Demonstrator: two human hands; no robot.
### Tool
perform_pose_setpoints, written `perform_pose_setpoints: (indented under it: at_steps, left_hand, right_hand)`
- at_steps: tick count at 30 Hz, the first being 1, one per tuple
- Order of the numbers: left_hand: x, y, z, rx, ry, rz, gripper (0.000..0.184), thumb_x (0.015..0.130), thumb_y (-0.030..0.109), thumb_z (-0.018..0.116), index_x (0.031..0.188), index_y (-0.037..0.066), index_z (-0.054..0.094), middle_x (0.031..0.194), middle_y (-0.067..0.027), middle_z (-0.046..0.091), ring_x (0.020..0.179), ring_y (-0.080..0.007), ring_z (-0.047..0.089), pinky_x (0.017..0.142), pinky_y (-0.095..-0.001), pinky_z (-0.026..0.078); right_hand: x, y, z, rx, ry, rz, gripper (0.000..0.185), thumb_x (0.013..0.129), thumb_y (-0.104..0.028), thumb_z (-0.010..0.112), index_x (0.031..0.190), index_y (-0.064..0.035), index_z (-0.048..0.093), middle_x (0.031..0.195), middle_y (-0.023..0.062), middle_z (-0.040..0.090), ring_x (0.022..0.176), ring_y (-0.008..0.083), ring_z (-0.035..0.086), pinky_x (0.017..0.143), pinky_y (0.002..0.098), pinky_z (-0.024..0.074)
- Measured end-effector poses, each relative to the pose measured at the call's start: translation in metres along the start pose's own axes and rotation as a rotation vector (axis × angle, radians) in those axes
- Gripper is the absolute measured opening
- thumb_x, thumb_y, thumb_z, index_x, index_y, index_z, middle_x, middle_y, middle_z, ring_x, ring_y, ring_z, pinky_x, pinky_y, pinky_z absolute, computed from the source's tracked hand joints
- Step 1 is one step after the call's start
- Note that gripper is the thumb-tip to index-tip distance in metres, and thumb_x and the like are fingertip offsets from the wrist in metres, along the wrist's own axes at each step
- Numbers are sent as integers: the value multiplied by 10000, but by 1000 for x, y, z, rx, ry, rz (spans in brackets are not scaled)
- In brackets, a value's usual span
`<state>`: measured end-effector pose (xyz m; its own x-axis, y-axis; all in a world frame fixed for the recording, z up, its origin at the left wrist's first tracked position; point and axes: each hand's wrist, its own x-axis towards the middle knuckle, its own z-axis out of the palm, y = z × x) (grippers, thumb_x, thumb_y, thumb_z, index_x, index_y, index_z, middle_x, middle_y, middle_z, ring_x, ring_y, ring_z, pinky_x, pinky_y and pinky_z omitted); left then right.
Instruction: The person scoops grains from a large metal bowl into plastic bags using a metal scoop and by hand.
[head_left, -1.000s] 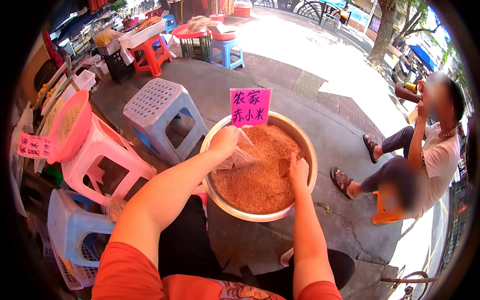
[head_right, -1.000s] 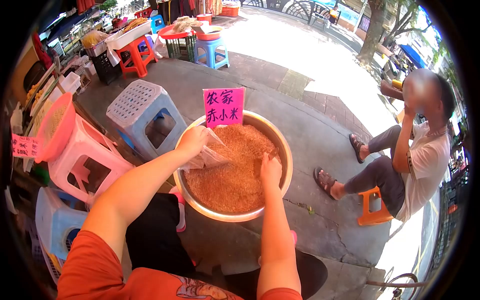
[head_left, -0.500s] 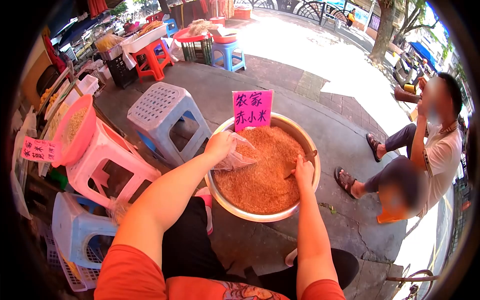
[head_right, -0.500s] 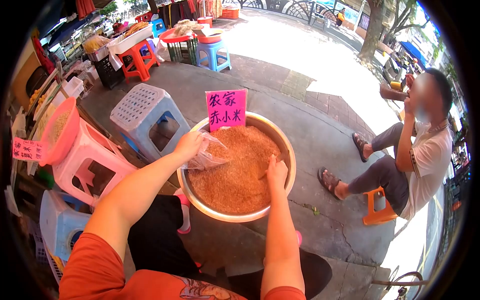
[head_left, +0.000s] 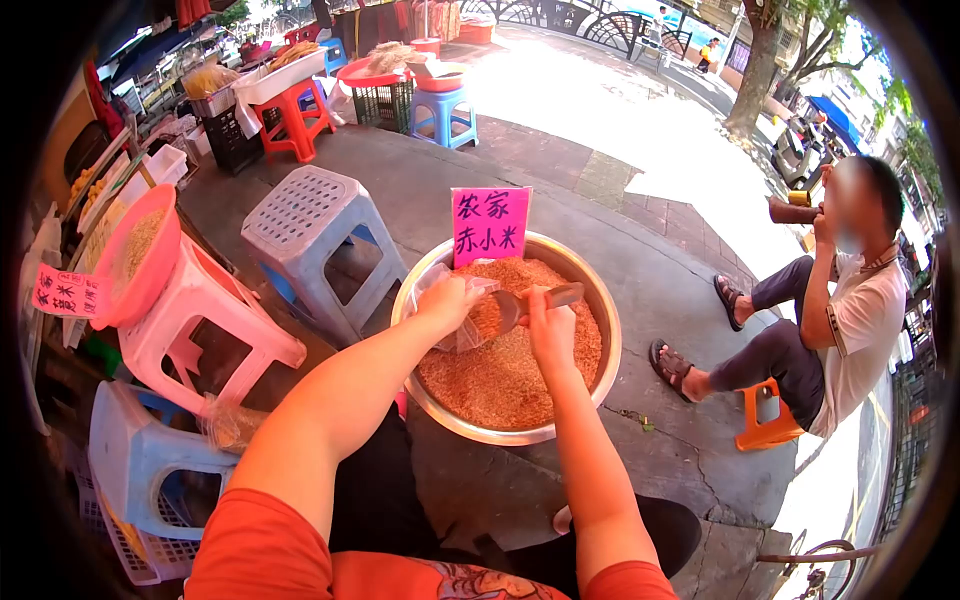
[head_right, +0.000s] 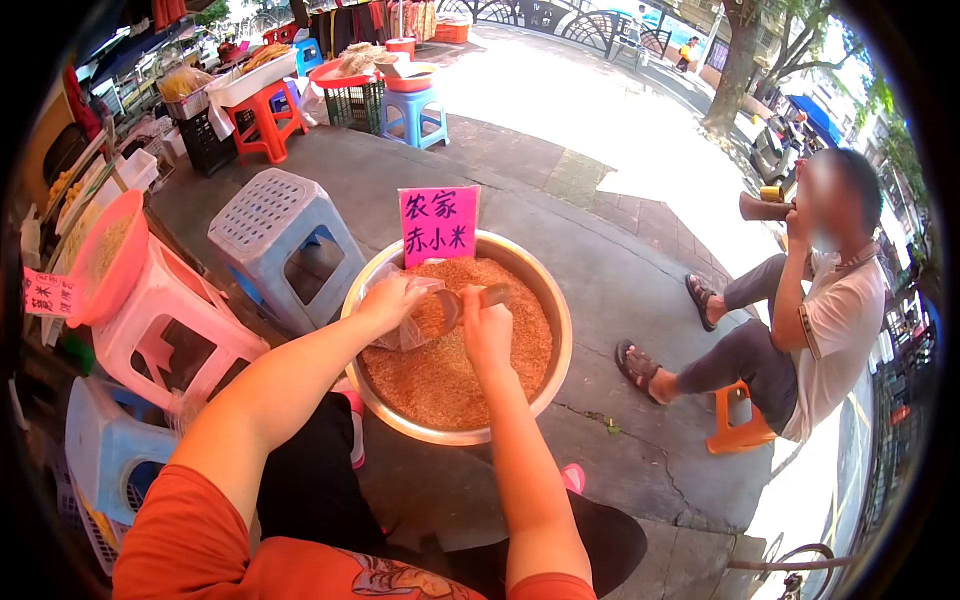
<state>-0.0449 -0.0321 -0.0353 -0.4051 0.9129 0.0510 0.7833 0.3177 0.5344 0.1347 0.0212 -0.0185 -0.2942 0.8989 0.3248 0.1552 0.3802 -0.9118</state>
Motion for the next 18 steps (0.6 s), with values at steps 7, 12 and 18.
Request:
perform_pose_setpoints:
  at_steps: [7,12,18]
  left_hand:
    - [-1,-11,4,-14,-118,-73,402,901,377,449,973,10,596,949,-239,614,899,-396,590,782,-479,446]
    - [-4,-22,-5,46,-98,-91,392,893,377,462,992,18,584,903,-232,624,871,-397,596,766,-475,447]
    - [-1,-24,-8,26,-159,-96,372,879,358,478,995,19,579,903,-223,628,879,-378,603,779,-466,450]
  right_hand:
    - [4,16,-21,-558,116,-195,215,904,-241,519,875,-41,593,839,135,621,722,332,609,607,403,483]
    - [-10,108,-53,-178,77,466,358,920,-315,491,843,16,605,666,133,619,495,236,612,470,329,486]
    - [-9,115,-52,-25,139,391,347,951,-270,438,816,12,589,626,83,589,421,128,551,393,244,432]
